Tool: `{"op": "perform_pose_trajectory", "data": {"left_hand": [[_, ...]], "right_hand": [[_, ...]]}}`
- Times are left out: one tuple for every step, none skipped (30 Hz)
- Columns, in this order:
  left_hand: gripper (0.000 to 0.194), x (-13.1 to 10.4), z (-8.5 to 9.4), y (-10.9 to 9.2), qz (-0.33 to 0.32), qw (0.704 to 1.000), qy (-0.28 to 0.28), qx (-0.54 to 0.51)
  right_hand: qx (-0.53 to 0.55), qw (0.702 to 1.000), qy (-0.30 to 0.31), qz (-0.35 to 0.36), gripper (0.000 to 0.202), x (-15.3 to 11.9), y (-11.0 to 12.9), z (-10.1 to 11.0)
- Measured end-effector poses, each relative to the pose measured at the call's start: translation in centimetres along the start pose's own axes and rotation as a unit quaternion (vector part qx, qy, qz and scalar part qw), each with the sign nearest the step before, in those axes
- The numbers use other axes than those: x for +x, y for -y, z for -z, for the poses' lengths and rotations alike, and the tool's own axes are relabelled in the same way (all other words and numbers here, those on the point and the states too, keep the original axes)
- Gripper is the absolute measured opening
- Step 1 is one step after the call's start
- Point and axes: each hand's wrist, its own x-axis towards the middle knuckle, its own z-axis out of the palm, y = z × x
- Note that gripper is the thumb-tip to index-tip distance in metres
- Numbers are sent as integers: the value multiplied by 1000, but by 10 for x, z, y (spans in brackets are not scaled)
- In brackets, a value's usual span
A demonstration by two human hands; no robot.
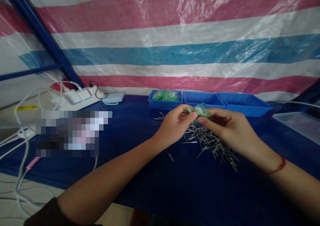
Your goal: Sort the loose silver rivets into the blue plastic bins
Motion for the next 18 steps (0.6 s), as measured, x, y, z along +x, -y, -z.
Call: {"op": "perform_pose_trajectory", "data": {"left_hand": [[14, 0, -1, -2, 9, 1000, -2, -4], [16, 0, -3, -4, 23, 1000, -4, -9], [20, 0, -4, -6, 46, 999, -9, -17], [26, 1, -5, -7, 77, 996, -11, -32], [33, 1, -7, -8, 114, 992, -6, -53], [40, 1, -8, -9, 149, 986, 7, -77], [46, 1, -8, -10, 175, 979, 25, -101], [48, 1, -9, -11, 189, 974, 43, -119], [46, 1, -10, -11, 190, 972, 55, -131], [41, 0, -10, -11, 182, 972, 60, -137], [34, -1, -10, -11, 171, 974, 57, -140], [29, -2, -10, -9, 161, 976, 50, -141], [27, -2, -9, -8, 154, 977, 38, -140], [26, -2, -8, -6, 148, 980, 25, -134], [25, -1, -7, -4, 141, 982, 9, -122], [24, 0, -5, -2, 130, 986, -9, -103], [22, 1, -2, 0, 111, 990, -25, -77], [20, 2, 0, 1, 85, 995, -41, -43]], "right_hand": [[-27, 999, -25, 18, 15, -1, 1, 1], [-66, 995, -53, 46, 13, -3, 3, 3], [-111, 987, -81, 81, 12, -4, 5, 6], [-159, 974, -104, 119, 14, -5, 6, 9], [-204, 959, -121, 157, 17, -6, 7, 11], [-243, 942, -129, 190, 20, -7, 8, 14], [-273, 928, -130, 216, 23, -8, 8, 16], [-294, 918, -123, 237, 25, -9, 8, 16], [-306, 912, -109, 251, 27, -10, 7, 16], [-310, 910, -91, 260, 28, -10, 7, 16], [-306, 911, -73, 265, 28, -9, 7, 14], [-297, 916, -59, 265, 28, -9, 7, 13], [-282, 923, -52, 258, 26, -8, 7, 11], [-263, 932, -54, 242, 25, -7, 7, 10], [-240, 945, -64, 213, 23, -6, 8, 10], [-209, 960, -80, 170, 22, -5, 9, 10], [-170, 974, -97, 115, 23, -4, 9, 10], [-119, 986, -104, 50, 26, -3, 10, 10]]}}
